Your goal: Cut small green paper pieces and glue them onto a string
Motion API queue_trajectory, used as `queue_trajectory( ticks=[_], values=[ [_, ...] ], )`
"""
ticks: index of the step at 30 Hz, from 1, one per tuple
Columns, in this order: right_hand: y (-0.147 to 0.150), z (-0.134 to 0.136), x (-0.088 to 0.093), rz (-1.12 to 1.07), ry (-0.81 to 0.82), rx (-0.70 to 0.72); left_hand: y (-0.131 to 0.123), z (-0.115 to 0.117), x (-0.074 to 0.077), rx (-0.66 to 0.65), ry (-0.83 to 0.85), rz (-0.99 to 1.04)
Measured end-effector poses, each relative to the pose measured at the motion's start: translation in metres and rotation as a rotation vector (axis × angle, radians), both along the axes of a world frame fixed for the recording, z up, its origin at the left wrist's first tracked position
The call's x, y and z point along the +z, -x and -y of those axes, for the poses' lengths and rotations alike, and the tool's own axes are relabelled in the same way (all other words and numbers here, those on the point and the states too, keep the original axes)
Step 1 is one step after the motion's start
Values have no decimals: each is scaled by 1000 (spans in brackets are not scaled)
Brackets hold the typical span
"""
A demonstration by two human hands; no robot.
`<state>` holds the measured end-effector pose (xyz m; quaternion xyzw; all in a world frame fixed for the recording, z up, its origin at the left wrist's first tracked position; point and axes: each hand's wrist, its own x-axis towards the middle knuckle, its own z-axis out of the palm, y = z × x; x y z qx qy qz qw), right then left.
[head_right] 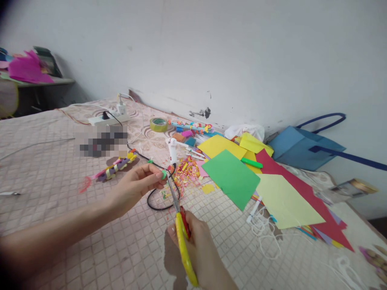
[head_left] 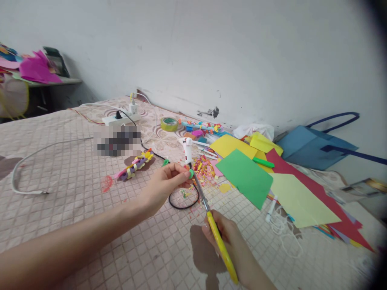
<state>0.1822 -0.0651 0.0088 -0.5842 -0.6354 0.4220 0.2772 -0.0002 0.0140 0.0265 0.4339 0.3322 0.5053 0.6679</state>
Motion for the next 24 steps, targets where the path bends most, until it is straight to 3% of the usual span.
queue_trajectory(
  ticks=[5, 12, 18, 24],
  values=[
    [-2, -1, -1, -20, 47, 4, 4, -5, 2, -38, -31, -62],
    [-9, -3, -8, -207, 228, -4, 8, -8, 1, -186, -7, -86],
    [-15, -3, -10, -261, 134, 48, 6, -6, 2, -253, -4, -153],
    [-15, -9, -3, -319, 73, -13, 2, 1, 0, -446, 47, -250]
  ],
)
